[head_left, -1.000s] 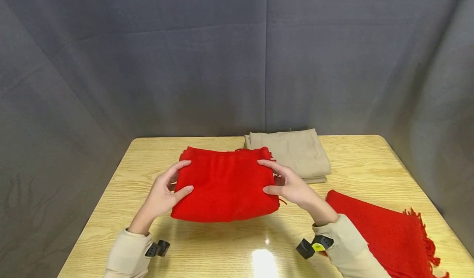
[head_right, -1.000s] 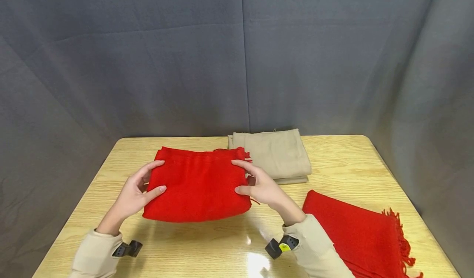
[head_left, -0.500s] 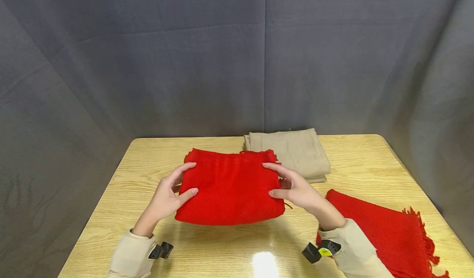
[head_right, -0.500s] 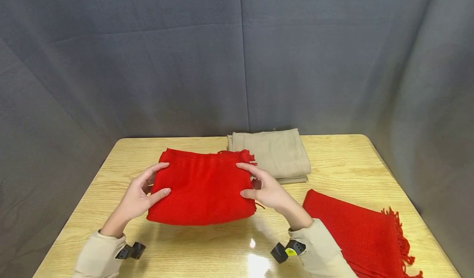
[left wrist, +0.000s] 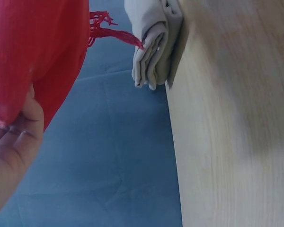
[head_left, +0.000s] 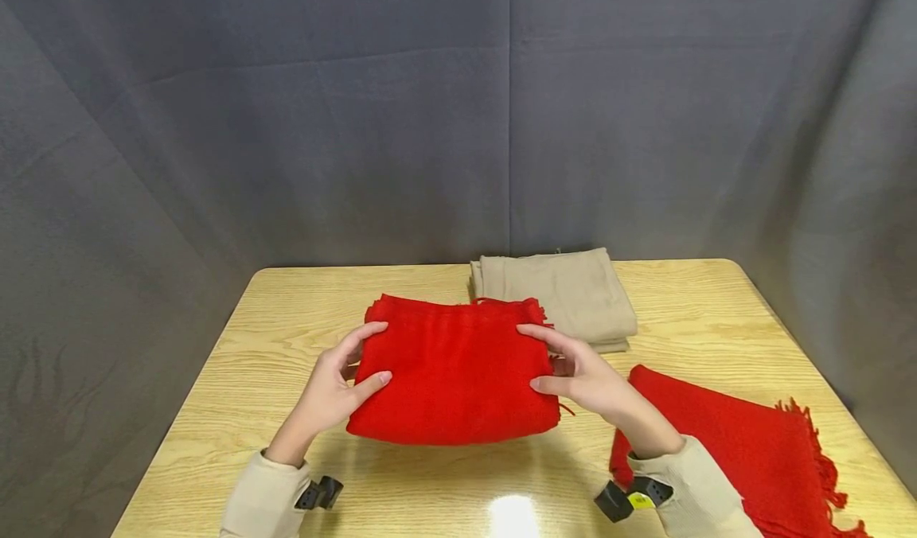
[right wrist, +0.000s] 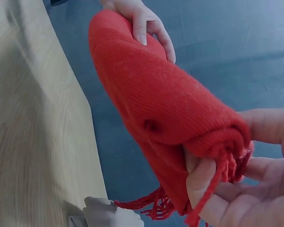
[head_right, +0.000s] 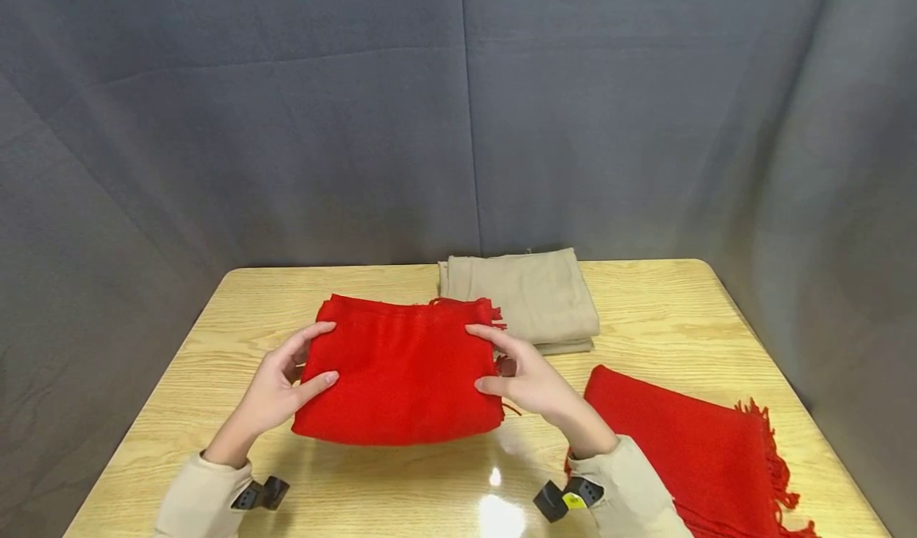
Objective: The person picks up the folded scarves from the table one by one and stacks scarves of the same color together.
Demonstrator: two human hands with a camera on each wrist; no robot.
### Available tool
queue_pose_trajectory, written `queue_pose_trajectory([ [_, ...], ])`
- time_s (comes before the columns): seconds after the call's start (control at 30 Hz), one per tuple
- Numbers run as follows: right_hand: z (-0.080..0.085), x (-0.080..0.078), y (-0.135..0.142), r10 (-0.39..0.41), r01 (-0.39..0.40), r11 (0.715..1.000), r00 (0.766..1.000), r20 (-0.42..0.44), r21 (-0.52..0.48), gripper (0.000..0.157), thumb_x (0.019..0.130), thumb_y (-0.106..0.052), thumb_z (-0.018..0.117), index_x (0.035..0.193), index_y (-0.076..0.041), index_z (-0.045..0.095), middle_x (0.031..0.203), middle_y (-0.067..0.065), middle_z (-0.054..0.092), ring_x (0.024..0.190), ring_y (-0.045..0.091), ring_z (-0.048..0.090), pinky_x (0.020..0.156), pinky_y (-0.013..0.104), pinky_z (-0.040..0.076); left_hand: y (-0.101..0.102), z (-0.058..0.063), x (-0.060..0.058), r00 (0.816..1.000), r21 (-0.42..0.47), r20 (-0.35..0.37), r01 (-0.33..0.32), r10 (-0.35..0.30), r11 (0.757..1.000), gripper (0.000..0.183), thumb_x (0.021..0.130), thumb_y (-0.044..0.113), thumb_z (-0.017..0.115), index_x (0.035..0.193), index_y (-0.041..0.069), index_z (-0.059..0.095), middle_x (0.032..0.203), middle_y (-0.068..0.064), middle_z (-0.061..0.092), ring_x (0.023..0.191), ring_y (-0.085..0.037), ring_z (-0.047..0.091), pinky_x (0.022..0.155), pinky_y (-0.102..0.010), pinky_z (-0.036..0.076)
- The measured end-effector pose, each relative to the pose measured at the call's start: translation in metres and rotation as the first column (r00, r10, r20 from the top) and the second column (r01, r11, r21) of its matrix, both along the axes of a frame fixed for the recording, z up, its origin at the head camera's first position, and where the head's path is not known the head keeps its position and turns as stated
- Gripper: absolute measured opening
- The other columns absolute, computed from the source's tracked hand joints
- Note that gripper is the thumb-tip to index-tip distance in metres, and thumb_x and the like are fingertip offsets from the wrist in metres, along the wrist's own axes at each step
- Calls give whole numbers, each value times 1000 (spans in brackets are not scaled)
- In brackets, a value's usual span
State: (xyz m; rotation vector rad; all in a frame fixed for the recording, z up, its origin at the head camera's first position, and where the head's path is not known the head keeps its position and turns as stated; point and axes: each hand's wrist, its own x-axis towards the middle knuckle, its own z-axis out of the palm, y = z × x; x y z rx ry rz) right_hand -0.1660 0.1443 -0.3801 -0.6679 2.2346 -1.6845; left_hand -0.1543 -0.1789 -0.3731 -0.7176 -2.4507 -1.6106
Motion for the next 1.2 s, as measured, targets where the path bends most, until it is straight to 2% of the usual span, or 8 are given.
queue_pose_trajectory([
  [0.17,-1,5,3,-4,5,1000,1000,27,-1,61,81,4,60,137,-2,36,121,21,43,71,18,57,65,28,49,4,-2,2,1000,-5,4,11,-11,1000,52,75,-13,64,123,-8,45,99,-21,60,82,-31,62,68,-30,52],
  [0.37,-5,8,8,-11,11,1000,998,57,-13,61,81,5,59,137,-3,36,134,22,33,80,23,58,68,30,50,3,-13,-1,999,2,30,31,-31,1000,53,76,-12,64,124,-5,45,101,-20,59,84,-31,61,68,-31,52],
  [0.57,-7,10,13,-19,19,1000,998,63,-1,60,81,3,60,136,-5,38,133,20,34,79,23,58,69,31,50,1,-31,-7,997,3,72,37,-37,999,55,77,-7,66,127,4,45,103,-14,59,87,-26,60,71,-31,51],
  [0.67,-9,12,16,-18,17,1000,998,61,4,59,82,3,59,136,-5,38,131,20,37,79,22,59,69,31,50,3,-29,-5,997,2,59,49,-49,999,54,76,-8,66,126,2,46,99,-14,60,85,-25,60,70,-31,51],
  [0.77,-11,14,18,-25,23,1000,997,70,21,59,82,2,59,137,-6,38,130,20,38,77,21,59,70,31,49,7,-21,0,997,8,37,72,-73,997,52,76,-11,65,124,-4,46,93,-16,60,82,-25,60,68,-31,51],
  [0.87,-12,15,20,-27,24,999,997,79,32,59,82,1,59,137,-7,38,134,20,33,75,20,59,69,30,49,10,-18,4,996,12,24,91,-91,996,51,75,-12,64,123,-6,46,91,-17,60,81,-23,60,68,-32,51],
  [1.03,-16,17,23,-25,22,999,997,73,32,59,82,2,59,136,-5,38,136,21,32,68,16,57,67,28,48,7,-32,-1,993,22,43,111,-111,994,52,77,-8,66,125,0,46,94,-14,60,83,-20,60,68,-31,51],
  [1.2,-21,18,26,-30,29,1000,995,91,9,58,81,3,59,136,-4,39,131,21,35,70,16,57,67,27,48,8,-41,-5,988,35,70,138,-141,990,54,77,-9,65,126,1,46,96,-15,60,82,-25,60,66,-32,52],
])
